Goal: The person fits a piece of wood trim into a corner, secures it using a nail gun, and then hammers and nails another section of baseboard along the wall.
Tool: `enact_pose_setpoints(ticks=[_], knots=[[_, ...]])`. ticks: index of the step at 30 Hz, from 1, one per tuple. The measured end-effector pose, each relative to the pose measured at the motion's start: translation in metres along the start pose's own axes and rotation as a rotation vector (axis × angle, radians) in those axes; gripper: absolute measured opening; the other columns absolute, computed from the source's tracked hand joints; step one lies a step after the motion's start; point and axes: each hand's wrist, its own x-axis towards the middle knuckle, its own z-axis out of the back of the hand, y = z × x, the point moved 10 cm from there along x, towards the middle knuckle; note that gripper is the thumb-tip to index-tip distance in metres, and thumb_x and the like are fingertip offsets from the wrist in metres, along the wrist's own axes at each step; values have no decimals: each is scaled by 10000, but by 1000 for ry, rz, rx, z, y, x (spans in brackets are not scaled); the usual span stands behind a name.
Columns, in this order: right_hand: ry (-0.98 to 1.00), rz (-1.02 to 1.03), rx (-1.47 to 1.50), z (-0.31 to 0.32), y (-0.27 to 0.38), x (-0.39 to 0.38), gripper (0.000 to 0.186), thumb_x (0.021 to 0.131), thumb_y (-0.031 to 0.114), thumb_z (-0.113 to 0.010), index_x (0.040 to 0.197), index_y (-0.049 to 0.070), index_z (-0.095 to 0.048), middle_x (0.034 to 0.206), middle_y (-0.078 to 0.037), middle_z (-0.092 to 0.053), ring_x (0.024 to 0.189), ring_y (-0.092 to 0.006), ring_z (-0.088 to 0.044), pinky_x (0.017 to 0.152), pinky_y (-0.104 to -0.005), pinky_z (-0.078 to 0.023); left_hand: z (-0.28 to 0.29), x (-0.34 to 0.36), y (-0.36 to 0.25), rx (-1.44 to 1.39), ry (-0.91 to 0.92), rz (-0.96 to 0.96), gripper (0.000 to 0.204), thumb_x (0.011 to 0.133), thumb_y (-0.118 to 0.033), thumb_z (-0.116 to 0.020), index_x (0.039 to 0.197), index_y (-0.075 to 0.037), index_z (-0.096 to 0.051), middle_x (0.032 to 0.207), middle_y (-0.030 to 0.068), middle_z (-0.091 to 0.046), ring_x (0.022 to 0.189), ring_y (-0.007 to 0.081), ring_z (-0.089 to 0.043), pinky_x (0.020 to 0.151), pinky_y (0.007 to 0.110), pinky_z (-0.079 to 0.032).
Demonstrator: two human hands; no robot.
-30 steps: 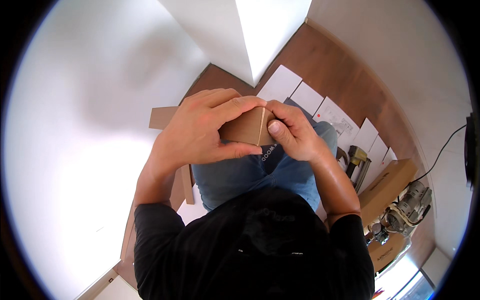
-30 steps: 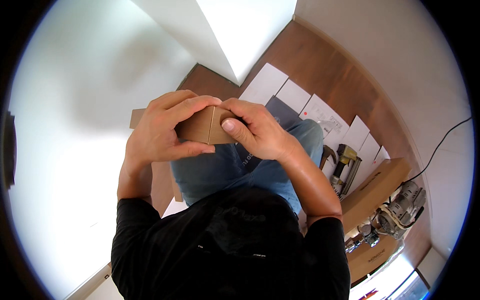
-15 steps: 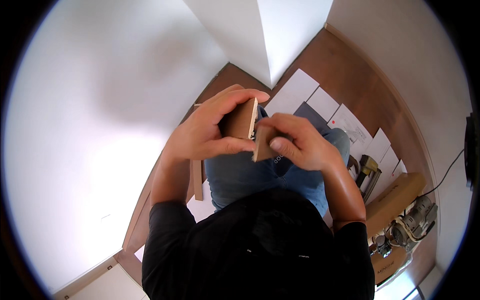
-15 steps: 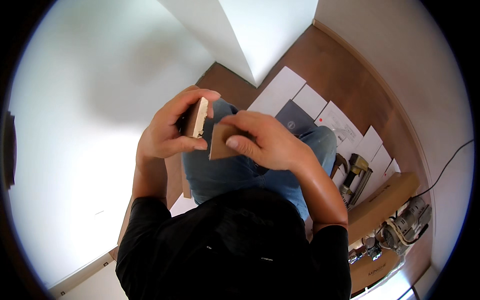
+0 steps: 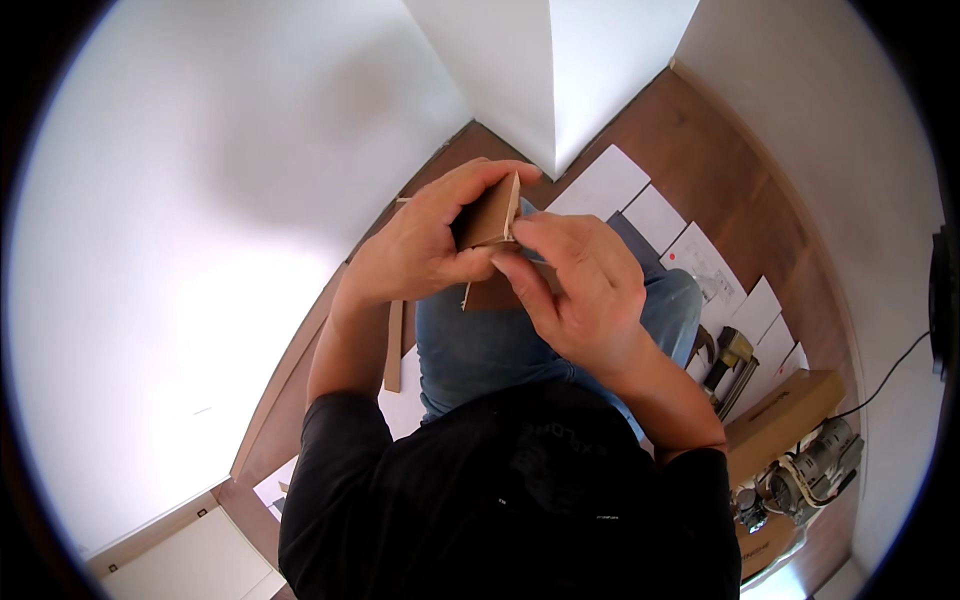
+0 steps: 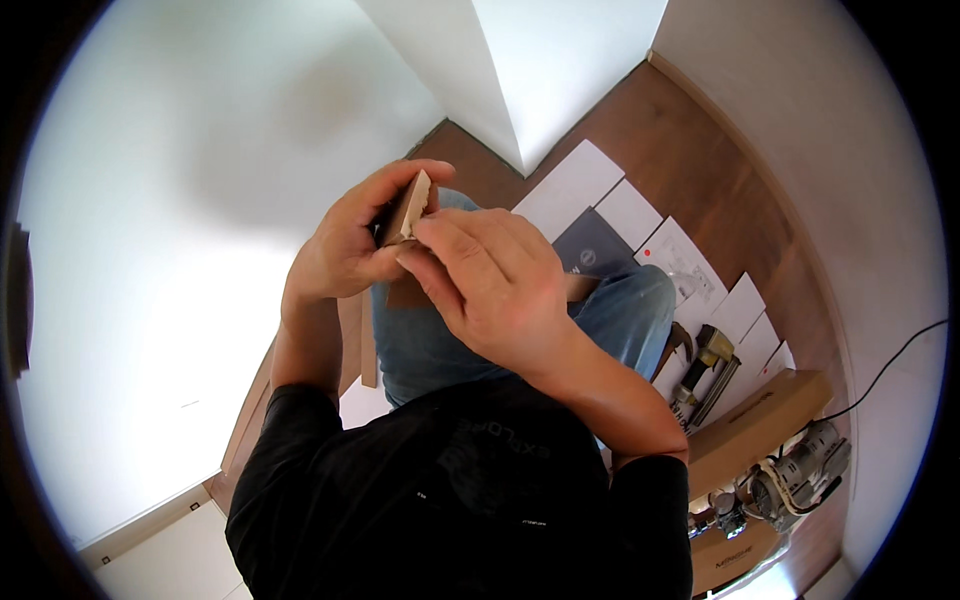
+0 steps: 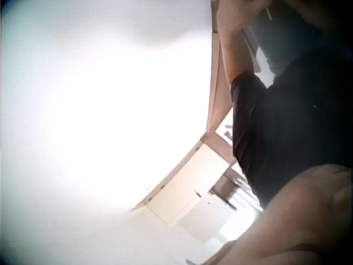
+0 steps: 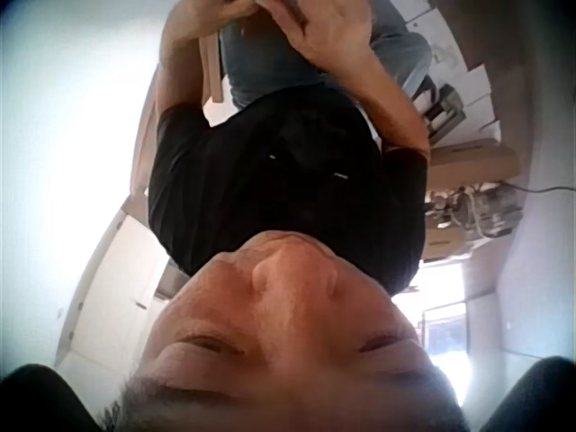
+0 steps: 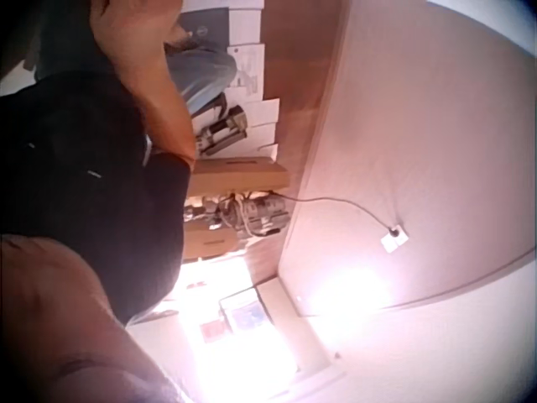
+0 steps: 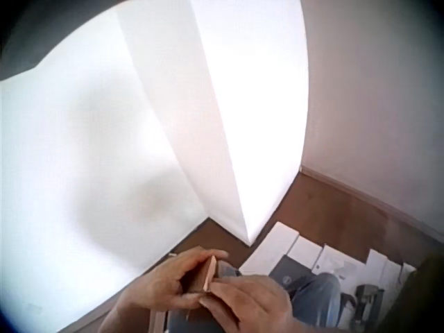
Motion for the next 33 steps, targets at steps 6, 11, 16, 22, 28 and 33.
enact_pose_setpoints(ticks=[6,11,16,22,28,33], knots=[[-47,35,-36,-1,8,3,241,798,30,-841,997,29,-706,922,-100,-730,766,-269,-702,663,-358,-546,7,-2,-7,80,-28,-20,732,740,-50,-699,1457,-38,-552,1088,66,-629,1019,182,-627,915,324,-524],[14,60,-17,-4,8,6,207,809,32,-816,972,35,-689,915,-94,-706,728,-272,-673,642,-360,-521,9,-5,-14,153,-23,-91,758,705,-97,-723,1443,-30,-562,1195,109,-663,1046,238,-651,953,355,-533],[9,127,-12,0,14,8,195,813,18,-758,989,16,-673,886,-110,-674,695,-277,-641,613,-365,-505,7,-2,-24,163,-7,-75,678,765,-120,-771,1414,-68,-581,1332,123,-664,1179,327,-656,995,397,-537],[-32,-8,171,9,14,10,140,810,-24,-706,934,13,-650,844,-95,-646,666,-276,-621,615,-358,-506,0,1,-41,164,95,-98,680,779,-183,-814,1410,-64,-589,1283,141,-667,1114,339,-673,941,397,-552],[-109,-681,275,28,-86,-20,105,905,-31,-643,1000,7,-667,883,-128,-682,779,-309,-673,751,-381,-565,2,-17,-47,78,191,-179,754,794,-222,-837,1475,-48,-562,1098,129,-645,926,265,-639,826,349,-524],[309,-416,-47,-2,-93,-57,618,891,37,-699,1471,21,-487,1474,-255,-538,1290,-407,-582,1069,-501,-465,53,-43,-9,-22,-272,-20,900,767,-471,-898,1450,-5,-542,1039,63,-638,919,180,-612,832,309,-490]])
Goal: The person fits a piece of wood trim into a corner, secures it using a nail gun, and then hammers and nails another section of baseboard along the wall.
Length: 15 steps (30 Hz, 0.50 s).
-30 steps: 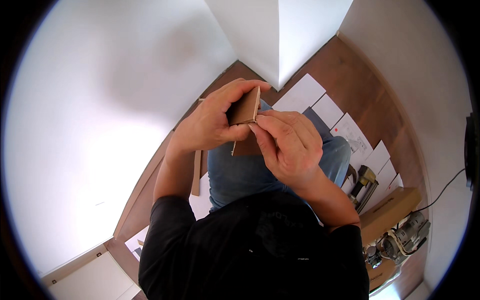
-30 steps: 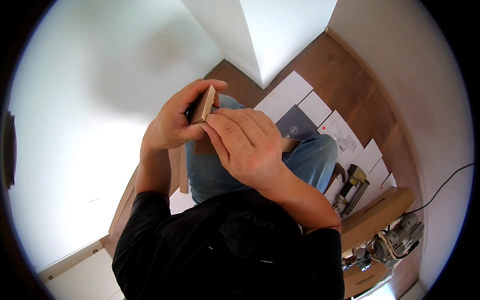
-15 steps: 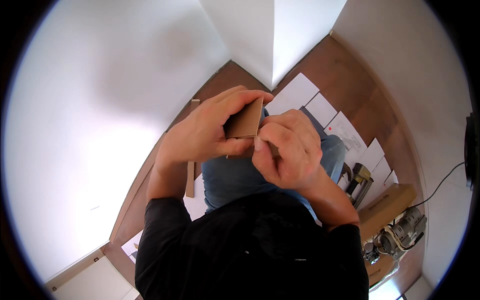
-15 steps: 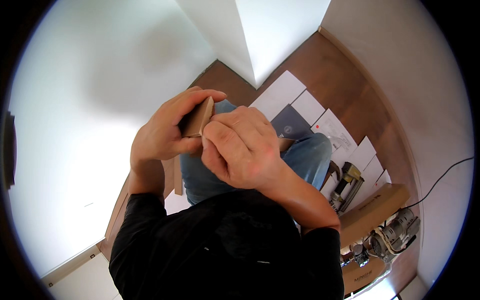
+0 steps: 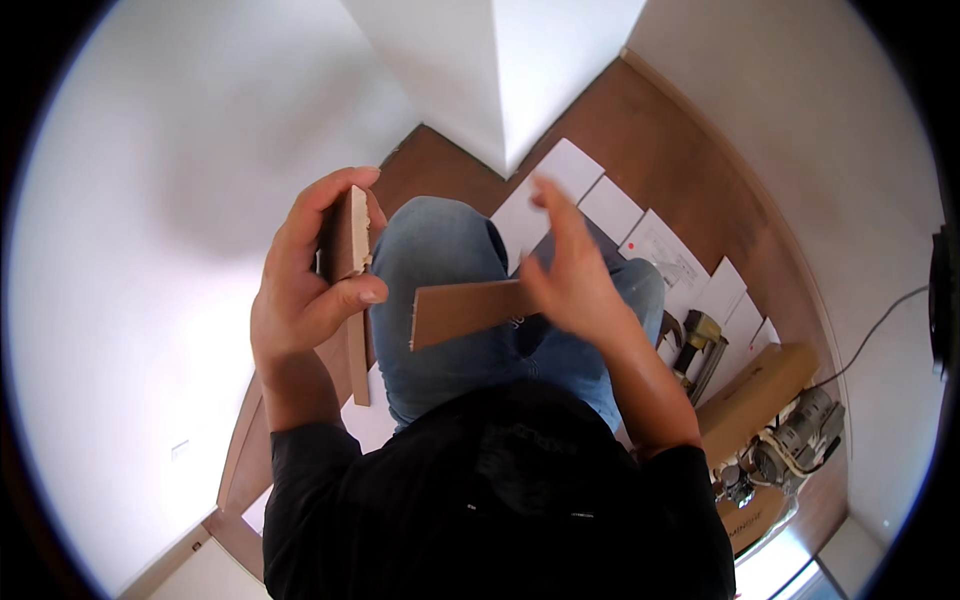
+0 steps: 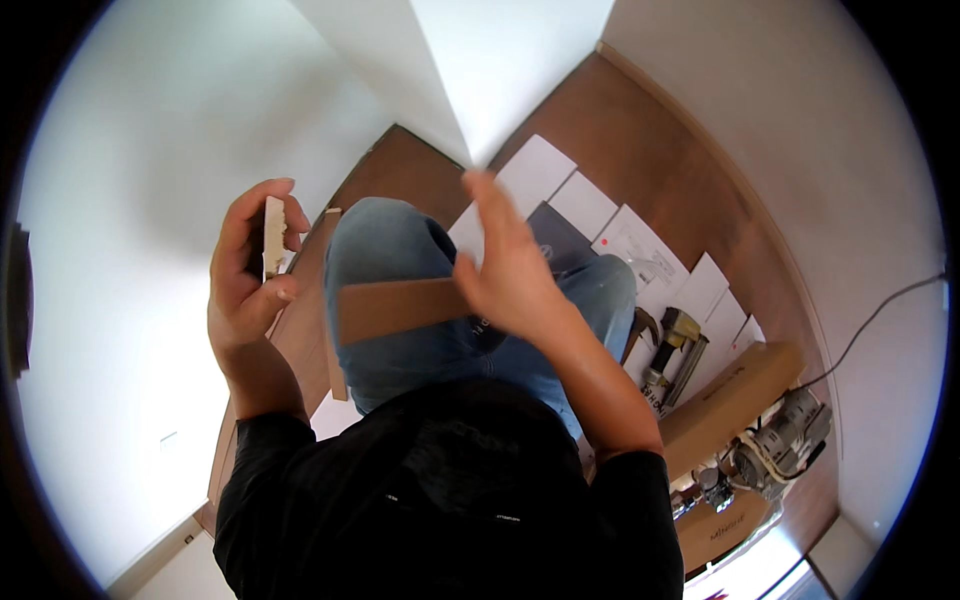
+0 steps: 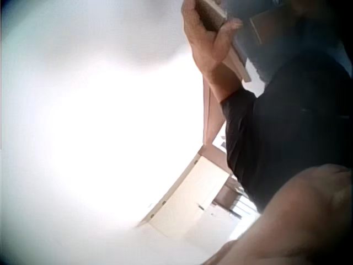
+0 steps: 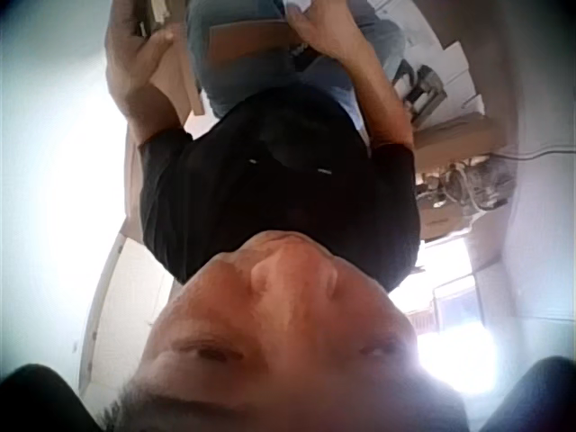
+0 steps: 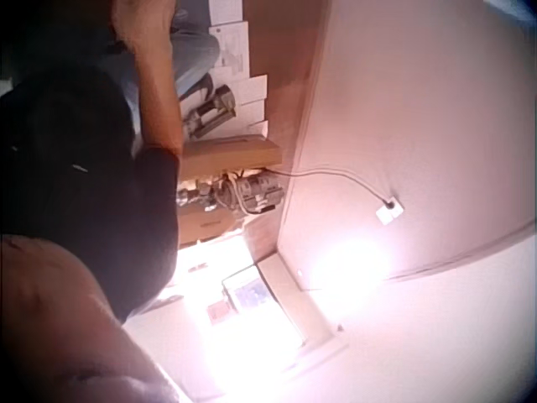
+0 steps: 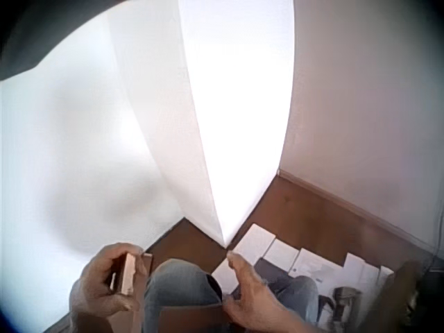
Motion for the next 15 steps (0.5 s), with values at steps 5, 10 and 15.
enact_pose_setpoints(ticks=[5,10,15], knots=[[359,66,-30,-47,26,-32,883,747,206,-895,1514,55,-483,1603,-230,-398,1423,-426,-453,1164,-516,-392,5,-14,15,123,14,9,949,684,-641,-892,1342,-20,-606,1048,70,-666,917,188,-636,809,326,-506],[350,31,26,-42,24,-27,825,728,174,-913,1468,85,-559,1534,-210,-483,1276,-410,-580,1071,-474,-478,-14,-13,-7,200,96,-59,832,640,-492,-965,1289,-60,-674,1070,115,-684,920,264,-662,818,344,-532],[194,-12,48,12,20,-13,814,737,37,-874,1484,93,-555,1357,-163,-639,1249,-378,-618,1021,-457,-536,-42,4,-38,376,156,-251,976,586,-622,-902,1313,-14,-668,1000,121,-688,869,247,-671,757,356,-521]])
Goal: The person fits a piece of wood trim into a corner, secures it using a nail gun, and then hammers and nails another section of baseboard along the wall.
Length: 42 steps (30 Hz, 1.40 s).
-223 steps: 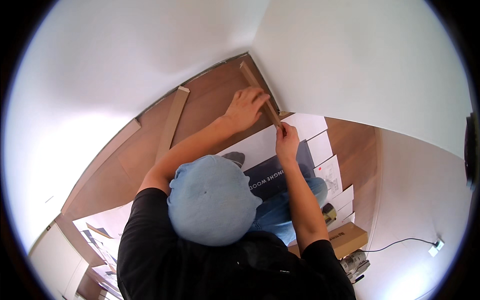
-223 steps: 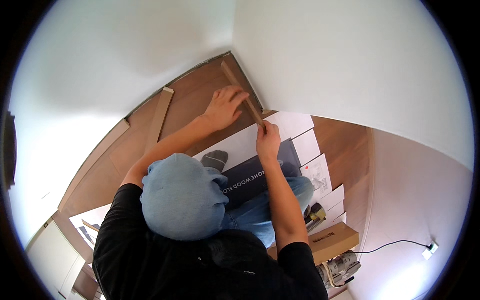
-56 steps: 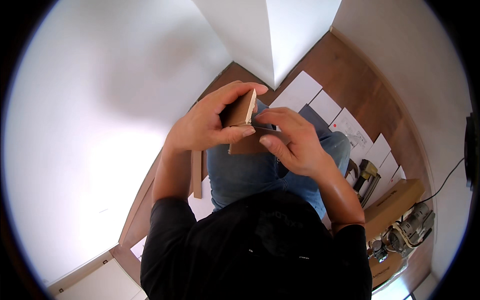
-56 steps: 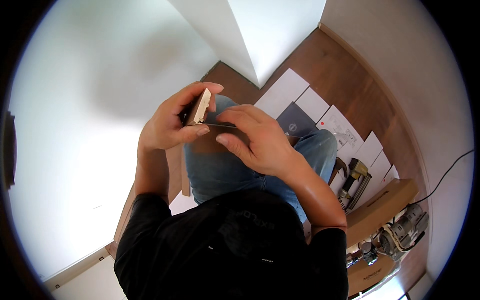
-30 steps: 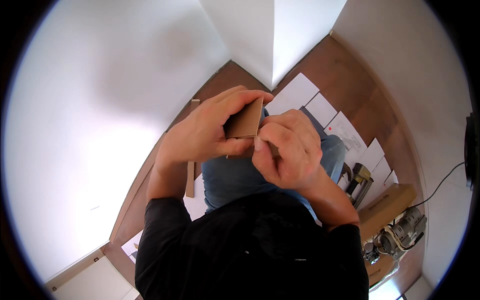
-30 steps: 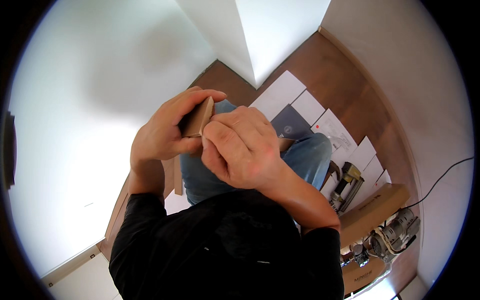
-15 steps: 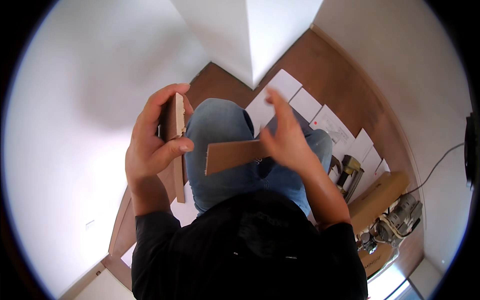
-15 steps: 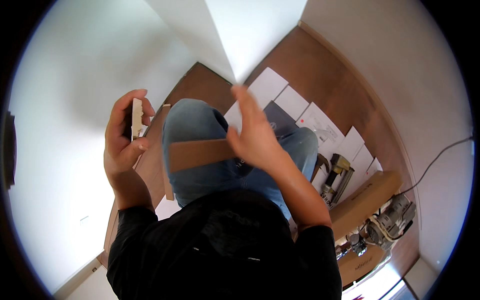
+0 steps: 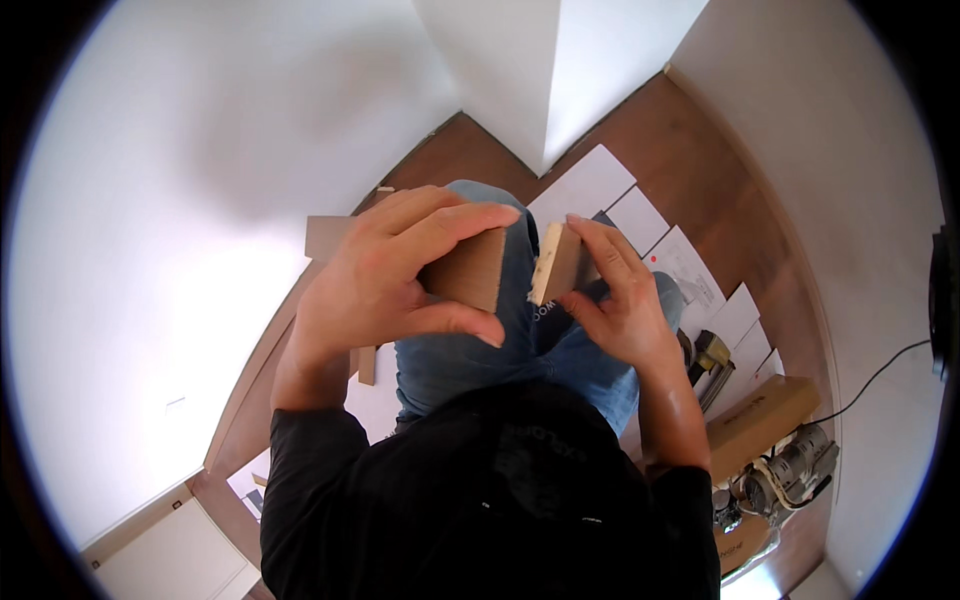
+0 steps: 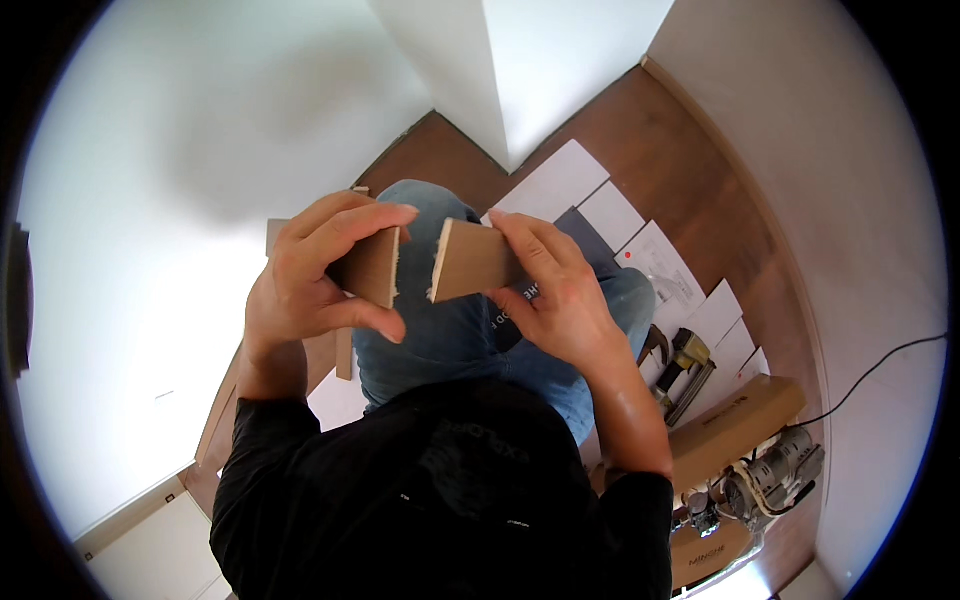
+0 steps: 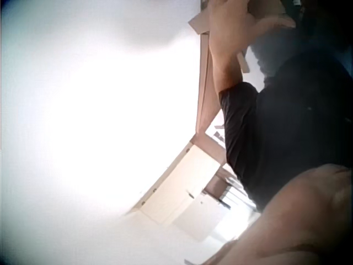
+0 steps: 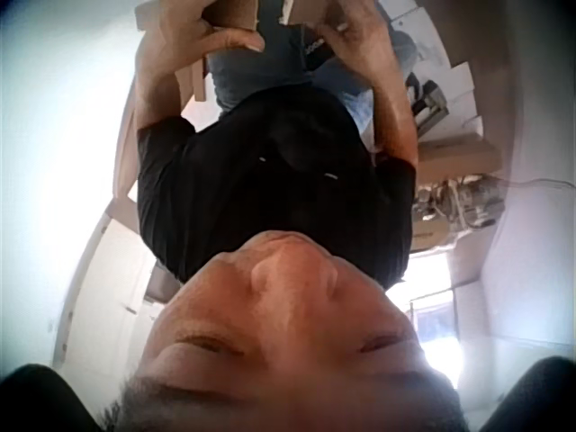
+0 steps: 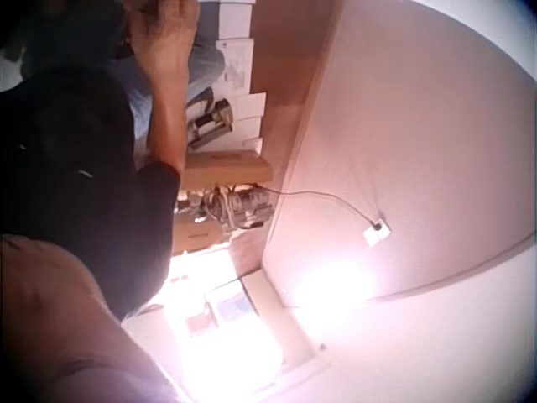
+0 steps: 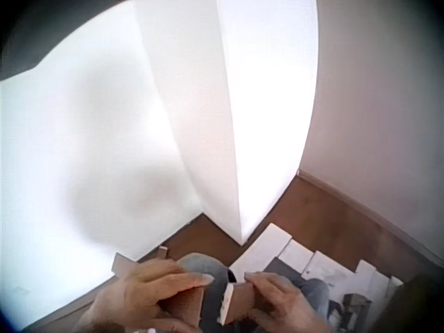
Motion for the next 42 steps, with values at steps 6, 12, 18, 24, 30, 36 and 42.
enact_pose_setpoints(ticks=[6,12,18,24,30,36,42], knots=[[-18,38,-13,5,2,-11,813,743,-7,-846,1493,88,-547,1381,-179,-622,1232,-393,-624,1026,-441,-535,-17,28,-35,43,12,-182,961,565,-581,-931,1326,-51,-680,978,108,-715,843,274,-676,751,365,-535],[-24,-32,18,6,-9,-21,804,751,-2,-840,1493,96,-547,1387,-177,-617,1245,-394,-616,1040,-444,-527,-29,35,-36,131,26,-171,891,594,-547,-944,1314,-83,-699,999,107,-735,859,290,-688,762,367,-548],[-11,-21,22,3,-7,-20,794,763,17,-842,1497,102,-548,1398,-173,-615,1246,-390,-617,1042,-442,-527,-29,33,-29,108,54,-135,878,609,-533,-944,1325,-88,-698,1000,116,-734,860,288,-690,765,367,-552],[-8,-61,40,4,-8,-19,778,775,21,-842,1493,99,-551,1385,-176,-622,1241,-386,-622,1039,-441,-526,-32,35,-29,64,91,-143,861,635,-522,-947,1330,-79,-696,1021,120,-735,878,286,-696,771,370,-558],[-53,-73,7,10,-2,-23,786,759,11,-852,1484,85,-556,1365,-182,-633,1217,-388,-636,1015,-437,-534,-32,42,-28,59,99,-130,860,595,-503,-967,1308,-95,-710,1040,118,-735,905,286,-708,781,366,-570],[-77,-50,13,11,-2,-30,812,729,2,-858,1479,76,-557,1351,-186,-639,1206,-387,-643,1003,-436,-541,-37,45,-31,56,111,-138,878,548,-507,-972,1287,-104,-722,1016,98,-734,879,279,-695,756,365,-561],[-92,-29,-2,11,-3,-33,818,721,-5,-853,1480,84,-561,1345,-189,-639,1204,-393,-642,1006,-444,-544,-35,48,-38,25,102,-142,833,531,-479,-983,1239,-110,-745,951,69,-730,821,255,-674,718,352,-533]])
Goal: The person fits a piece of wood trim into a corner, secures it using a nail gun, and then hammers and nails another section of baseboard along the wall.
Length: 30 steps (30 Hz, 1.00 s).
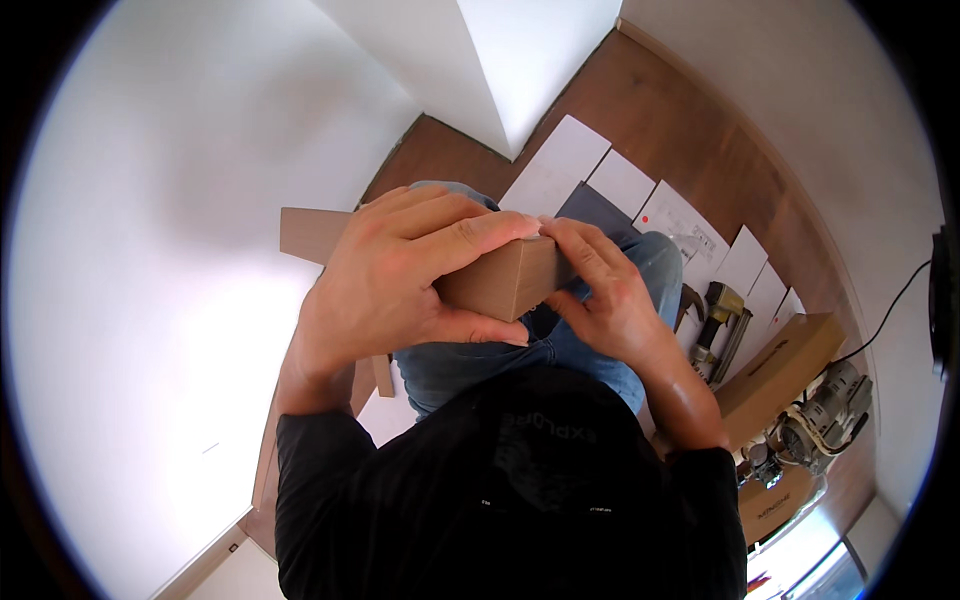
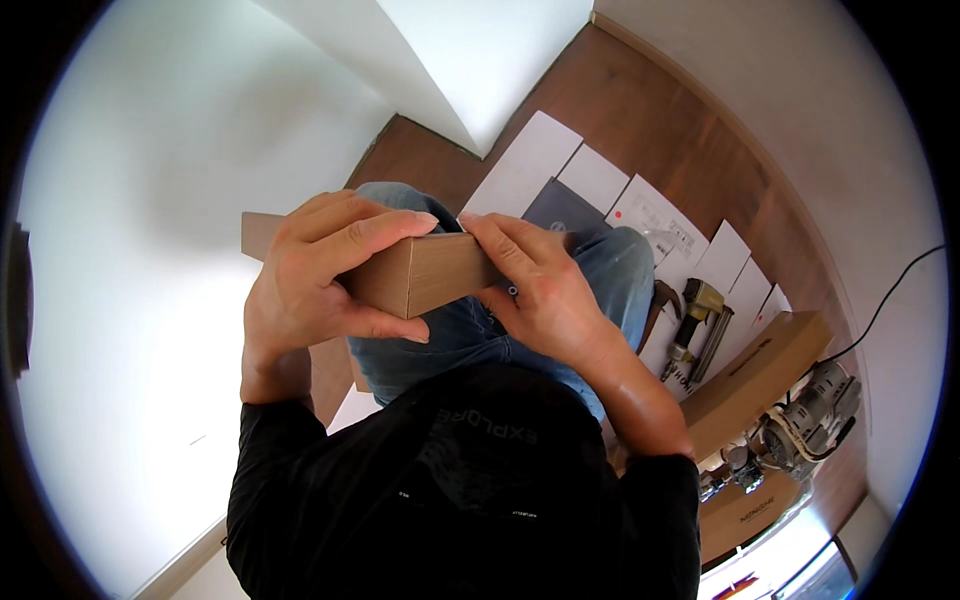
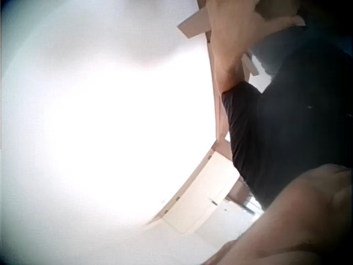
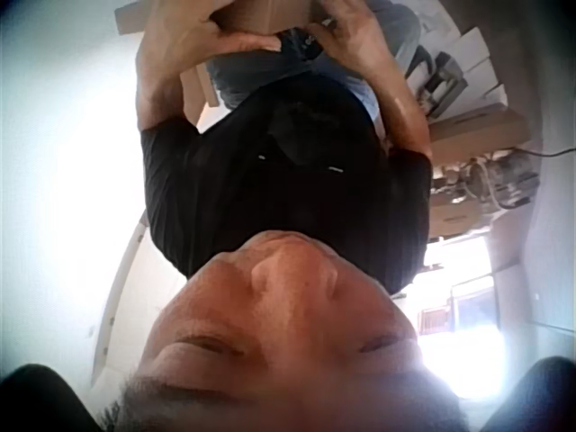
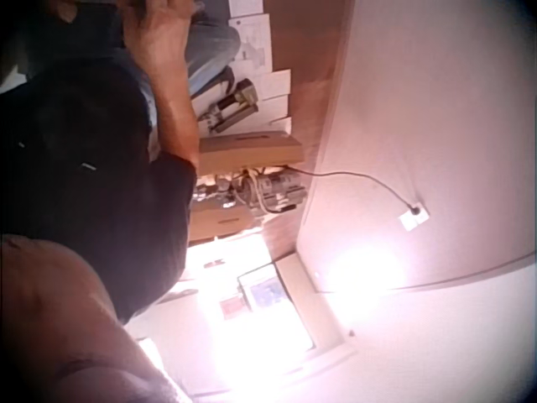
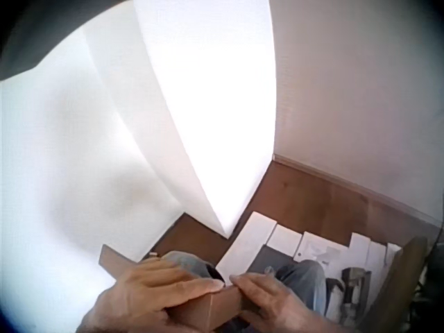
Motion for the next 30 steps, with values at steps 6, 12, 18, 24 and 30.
enact_pose_setpoints(ticks=[6,12,18,24,30], knots=[[-19,-5,8,1,-3,-1,824,717,6,-861,1481,96,-567,1339,-184,-643,1195,-389,-650,1003,-443,-551,-3,1,-1,60,1,9,814,531,-464,-993,1228,-118,-754,935,74,-738,817,255,-690,729,351,-542],[-27,12,-4,6,-3,-1,835,706,12,-867,1481,107,-570,1321,-172,-656,1170,-379,-663,986,-439,-560,-6,5,-3,65,31,14,842,500,-523,-974,1204,-113,-760,942,74,-742,837,253,-701,739,351,-546],[-34,4,-5,9,-6,-2,845,701,14,-868,1485,113,-569,1311,-171,-661,1151,-373,-667,975,-437,-564,-10,11,0,53,65,85,777,574,-521,-948,1222,-149,-736,966,64,-737,923,291,-704,815,394,-569],[-73,-6,-20,14,-7,-5,849,697,25,-879,1483,111,-570,1306,-171,-668,1146,-374,-672,973,-434,-566,-13,20,-3,51,79,81,747,585,-502,-955,1197,-132,-738,992,64,-755,923,287,-717,814,383,-576],[-85,2,-15,17,-4,-9,852,701,27,-879,1489,109,-565,1323,-172,-669,1164,-369,-673,981,-430,-567,-13,21,-11,57,35,-2,810,502,-528,-966,1151,-94,-751,998,57,-760,848,243,-702,756,351,-558]])
